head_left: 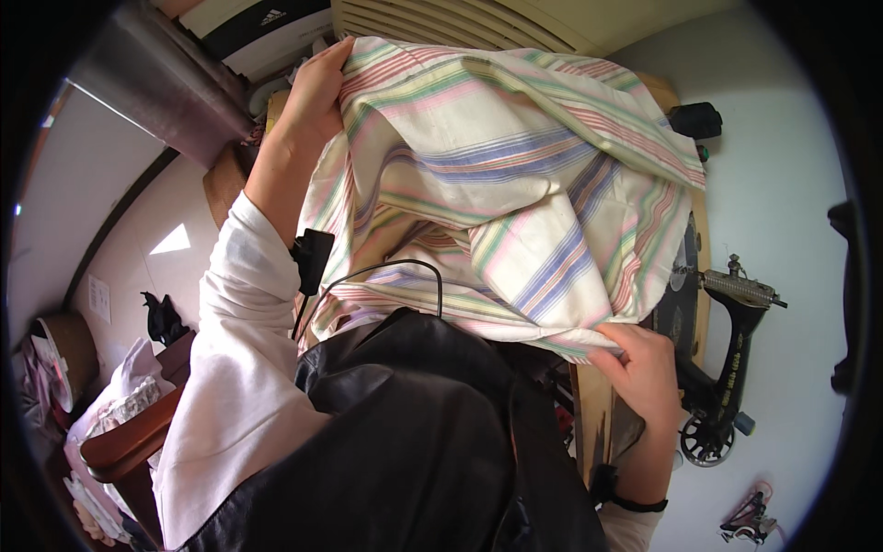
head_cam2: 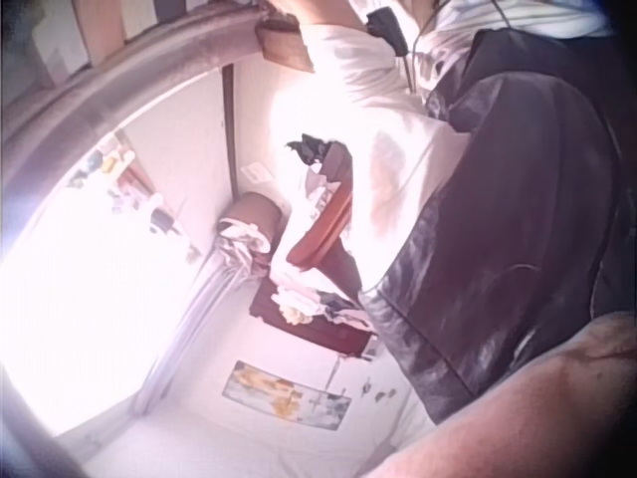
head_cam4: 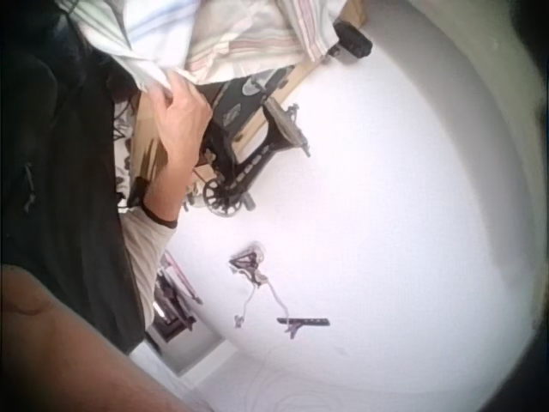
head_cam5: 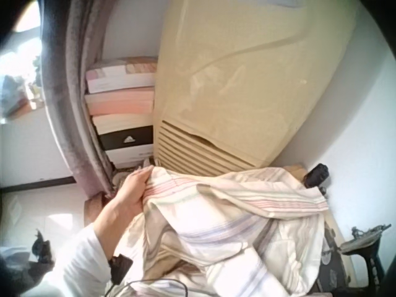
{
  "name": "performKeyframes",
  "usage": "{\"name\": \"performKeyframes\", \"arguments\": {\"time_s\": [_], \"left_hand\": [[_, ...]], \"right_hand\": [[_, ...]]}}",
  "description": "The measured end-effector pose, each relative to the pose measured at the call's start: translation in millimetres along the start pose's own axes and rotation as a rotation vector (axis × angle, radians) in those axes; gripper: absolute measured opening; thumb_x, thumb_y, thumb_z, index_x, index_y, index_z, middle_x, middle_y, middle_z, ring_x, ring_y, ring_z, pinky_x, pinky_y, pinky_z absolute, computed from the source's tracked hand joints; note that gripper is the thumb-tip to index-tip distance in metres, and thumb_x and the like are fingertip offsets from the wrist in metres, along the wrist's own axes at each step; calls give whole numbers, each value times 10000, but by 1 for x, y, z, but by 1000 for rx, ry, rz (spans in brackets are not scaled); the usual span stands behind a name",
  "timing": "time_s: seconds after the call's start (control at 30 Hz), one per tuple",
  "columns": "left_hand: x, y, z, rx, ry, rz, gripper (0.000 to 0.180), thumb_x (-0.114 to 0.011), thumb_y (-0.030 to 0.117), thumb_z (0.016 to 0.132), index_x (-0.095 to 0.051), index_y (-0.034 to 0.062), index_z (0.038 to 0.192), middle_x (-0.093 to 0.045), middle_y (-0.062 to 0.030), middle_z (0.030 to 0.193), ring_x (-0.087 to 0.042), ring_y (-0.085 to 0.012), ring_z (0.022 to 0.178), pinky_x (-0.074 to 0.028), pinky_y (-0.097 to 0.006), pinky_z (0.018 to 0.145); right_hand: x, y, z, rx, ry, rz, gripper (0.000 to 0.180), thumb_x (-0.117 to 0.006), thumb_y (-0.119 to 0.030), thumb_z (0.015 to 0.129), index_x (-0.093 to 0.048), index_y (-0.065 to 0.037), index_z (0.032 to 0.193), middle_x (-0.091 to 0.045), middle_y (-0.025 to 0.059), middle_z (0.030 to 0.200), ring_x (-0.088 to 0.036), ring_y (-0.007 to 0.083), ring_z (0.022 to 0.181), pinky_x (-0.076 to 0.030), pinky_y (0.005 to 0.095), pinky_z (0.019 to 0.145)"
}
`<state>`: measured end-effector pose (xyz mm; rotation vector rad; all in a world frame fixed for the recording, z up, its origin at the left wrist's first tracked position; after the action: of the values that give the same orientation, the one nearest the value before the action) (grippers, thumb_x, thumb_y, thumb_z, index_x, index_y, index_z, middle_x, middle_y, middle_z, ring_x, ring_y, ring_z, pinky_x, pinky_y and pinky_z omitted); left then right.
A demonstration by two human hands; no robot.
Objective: The person threads a vintage sewing machine, then folds and aligns a striped fabric piece before sewing a straight seam along its edge. The person guides the fabric under the needle and completes the seam.
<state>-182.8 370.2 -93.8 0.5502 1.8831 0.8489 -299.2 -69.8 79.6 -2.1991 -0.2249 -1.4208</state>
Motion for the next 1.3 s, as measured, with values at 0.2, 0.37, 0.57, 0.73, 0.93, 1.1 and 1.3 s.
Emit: {"name": "performKeyframes", "arguments": {"time_s": [0.2, 0.37, 0.57, 0.73, 0.93, 1.1, 1.3], "left_hand": [[8, -14, 7, 48, -76, -141, 345, -456, 232, 1110, -636, -49, 1193, -715, -147, 1113, -719, -227, 957, -610, -382, 876], [2, -24, 17, 50, -123, -211, 349, -464, 231, 1107, -634, -54, 1216, -712, -152, 1143, -715, -227, 976, -600, -383, 904], [16, -18, 26, 94, -197, -113, 335, -487, 235, 1103, -646, -39, 1211, -711, -135, 1139, -708, -208, 975, -596, -367, 908], [32, -15, 29, 57, -384, 243, 515, -643, 442, 1023, -636, 15, 1311, -692, -65, 1182, -678, -140, 1031, -554, -291, 959], [54, -45, 21, 109, -676, 917, 756, -835, 505, 842, -618, -17, 1344, -696, -81, 1201, -658, -171, 1021, -481, -303, 974], [76, -67, 21, 247, -492, 365, 446, -714, 289, 999, -635, -6, 1324, -711, -43, 1122, -647, -85, 987, -514, -231, 863], [79, -75, 27, 238, -507, 104, 432, -591, 249, 1069, -564, -48, 1381, -700, -103, 1215, -696, -111, 1012, -589, -262, 894]], "right_hand": [[57, -30, 47, 107, 230, 68, 466, -789, -29, 745, -708, -3, 1204, -688, 108, 1085, -637, 173, 824, -516, 319, 702], [20, -55, 158, 449, 274, 63, 627, -821, -273, 820, -624, -33, 1365, -572, 169, 1431, -547, 331, 1325, -437, 410, 1084], [-17, -29, 248, 403, 364, -187, 761, -594, -661, 938, -517, -181, 1524, -387, 161, 1629, -321, 354, 1522, -215, 521, 1229], [-20, -2, 259, 386, 403, -198, 700, -509, -648, 995, -508, -198, 1531, -381, 125, 1642, -306, 325, 1535, -211, 502, 1236], [-21, -1, 258, 394, 422, -205, 670, -501, -613, 1014, -504, -191, 1535, -387, 125, 1638, -318, 325, 1529, -220, 495, 1233], [-21, -2, 258, 402, 420, -195, 645, -526, -568, 1018, -494, -192, 1542, -386, 123, 1639, -317, 324, 1530, -218, 489, 1230], [-20, -2, 258, 386, 397, -168, 629, -536, -542, 1022, -487, -202, 1549, -377, 121, 1645, -307, 324, 1535, -202, 485, 1231]]}}
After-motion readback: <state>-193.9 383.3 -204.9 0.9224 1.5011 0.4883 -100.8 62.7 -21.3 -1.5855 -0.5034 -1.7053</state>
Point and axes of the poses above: each hand's wrist, its own z-axis towards the middle knuckle, its own x-axis out of the back of the hand, y = z × x, the point moved 3 cm from there along z, towards the middle knuckle
